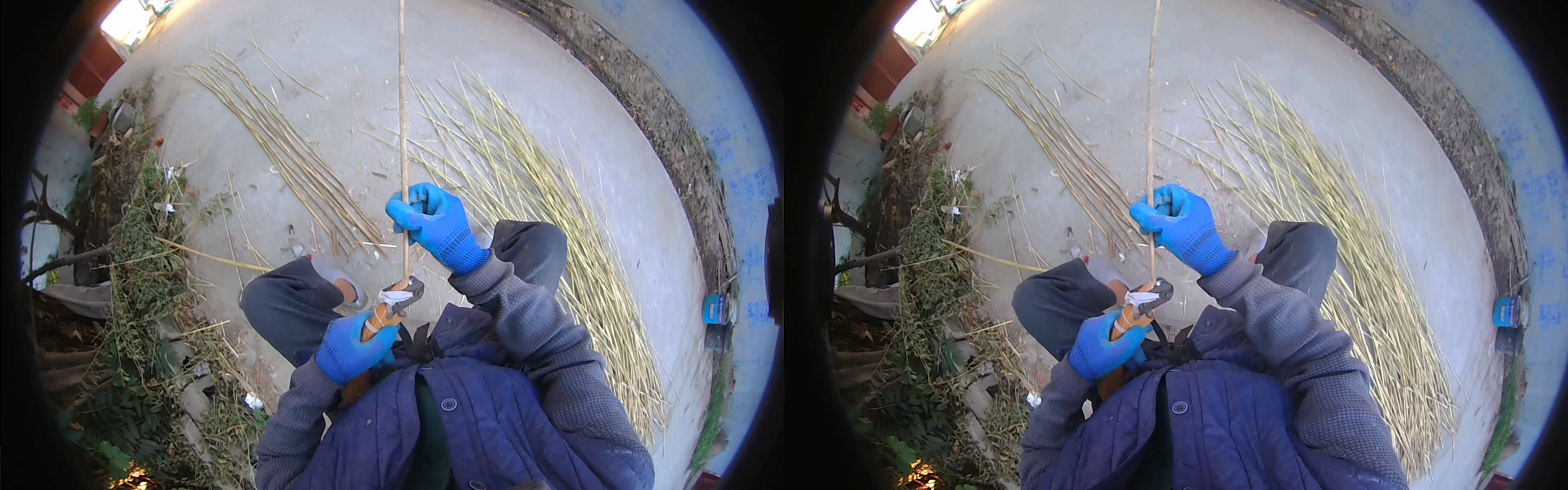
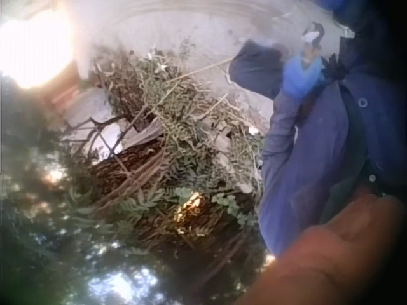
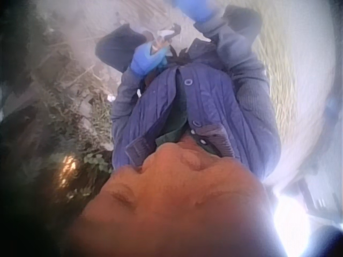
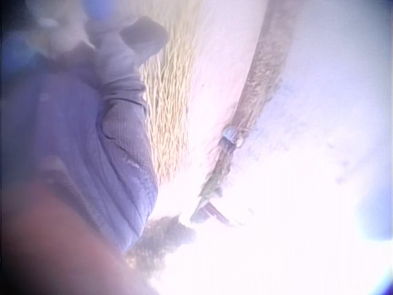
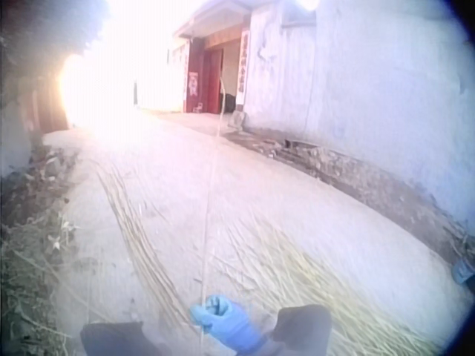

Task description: The person sits on the ground and uses pruning shears to trim small branches off long, thin sticks. They handle each stick one at a time, cutting off protrusions and placing the trimmed sticks into a pile on the ground.

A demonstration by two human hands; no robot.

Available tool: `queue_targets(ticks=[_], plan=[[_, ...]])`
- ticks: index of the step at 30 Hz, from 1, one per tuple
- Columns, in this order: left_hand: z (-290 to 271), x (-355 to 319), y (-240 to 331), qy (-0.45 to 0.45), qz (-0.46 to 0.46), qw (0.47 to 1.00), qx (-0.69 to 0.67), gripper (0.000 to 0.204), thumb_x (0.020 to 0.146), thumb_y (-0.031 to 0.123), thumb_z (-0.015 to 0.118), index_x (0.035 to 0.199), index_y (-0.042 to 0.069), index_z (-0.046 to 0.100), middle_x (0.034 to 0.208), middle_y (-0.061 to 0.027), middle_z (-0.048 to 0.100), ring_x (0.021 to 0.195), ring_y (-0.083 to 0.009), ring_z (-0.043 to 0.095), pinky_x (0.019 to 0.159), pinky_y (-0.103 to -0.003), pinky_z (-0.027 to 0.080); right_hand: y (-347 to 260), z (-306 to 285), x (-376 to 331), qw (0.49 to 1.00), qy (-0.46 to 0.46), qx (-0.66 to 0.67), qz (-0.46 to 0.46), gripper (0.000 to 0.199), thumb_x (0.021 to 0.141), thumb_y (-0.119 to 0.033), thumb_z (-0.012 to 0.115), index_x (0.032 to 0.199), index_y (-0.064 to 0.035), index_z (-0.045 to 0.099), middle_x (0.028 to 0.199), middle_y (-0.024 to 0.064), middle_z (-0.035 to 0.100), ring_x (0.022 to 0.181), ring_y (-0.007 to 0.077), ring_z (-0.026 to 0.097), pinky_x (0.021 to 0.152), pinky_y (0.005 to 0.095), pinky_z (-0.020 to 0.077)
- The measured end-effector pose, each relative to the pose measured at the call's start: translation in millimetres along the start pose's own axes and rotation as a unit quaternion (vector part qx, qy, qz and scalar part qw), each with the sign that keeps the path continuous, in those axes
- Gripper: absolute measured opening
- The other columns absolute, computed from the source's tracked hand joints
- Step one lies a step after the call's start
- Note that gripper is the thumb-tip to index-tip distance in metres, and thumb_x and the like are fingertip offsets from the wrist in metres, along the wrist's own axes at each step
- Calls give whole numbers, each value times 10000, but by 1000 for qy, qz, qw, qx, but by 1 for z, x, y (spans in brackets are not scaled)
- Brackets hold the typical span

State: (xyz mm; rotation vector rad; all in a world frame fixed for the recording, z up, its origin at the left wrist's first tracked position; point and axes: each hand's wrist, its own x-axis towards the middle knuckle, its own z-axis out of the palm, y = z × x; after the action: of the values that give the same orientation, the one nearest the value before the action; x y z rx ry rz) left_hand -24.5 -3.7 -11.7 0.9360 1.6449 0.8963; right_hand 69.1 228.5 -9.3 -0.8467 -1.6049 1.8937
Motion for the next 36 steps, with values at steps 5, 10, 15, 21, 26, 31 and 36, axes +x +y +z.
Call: queue_targets(ticks=[5,10,15,21,26,31,36], plan=[[-1,2,-6,-43,-44,997,-43,278,867,256,702,947,-8,664,710,-102,690,637,-160,686,576,-318,521,22,-4,-22,998,42,-23,51,281,861,-244,736,949,-16,599,742,66,667,629,110,631,558,259,521],[22,-4,-15,3,41,988,150,357,807,315,745,947,-4,667,709,-177,662,648,-279,695,576,-366,512,36,-12,-47,993,86,-4,86,280,859,-259,733,874,-28,575,699,53,641,580,92,600,517,258,505],[33,-9,-22,31,70,987,138,375,799,344,738,969,17,672,733,-187,663,682,-326,692,602,-393,520,46,-14,-73,989,91,32,114,287,848,-262,743,859,-37,565,706,56,646,593,91,606,528,257,503],[33,-8,-25,31,64,994,88,381,805,352,734,975,19,660,743,-190,666,698,-329,696,609,-395,521,56,-19,-93,989,-11,-3,145,260,887,-209,681,1011,8,610,812,71,669,730,117,638,675,262,517],[34,-9,-21,-7,51,988,146,376,810,355,724,947,14,644,742,-203,658,688,-334,692,598,-396,515,5,-37,-9,976,-15,211,46,452,1042,-307,461,1330,39,496,1020,116,657,877,185,641,912,344,509],[31,-6,-7,9,47,984,169,355,842,321,714,953,-7,638,725,-178,672,645,-276,699,576,-366,523,-24,-7,27,967,117,223,45,432,1039,-437,427,1049,-29,567,600,-50,370,494,90,372,696,328,553],[15,24,14,-15,-29,995,-93,285,902,211,677,1008,-48,625,743,-95,699,680,-141,698,581,-275,551,-9,-6,17,979,11,198,40,422,1054,-403,389,1079,-24,575,689,-4,501,600,115,495,747,329,552]])
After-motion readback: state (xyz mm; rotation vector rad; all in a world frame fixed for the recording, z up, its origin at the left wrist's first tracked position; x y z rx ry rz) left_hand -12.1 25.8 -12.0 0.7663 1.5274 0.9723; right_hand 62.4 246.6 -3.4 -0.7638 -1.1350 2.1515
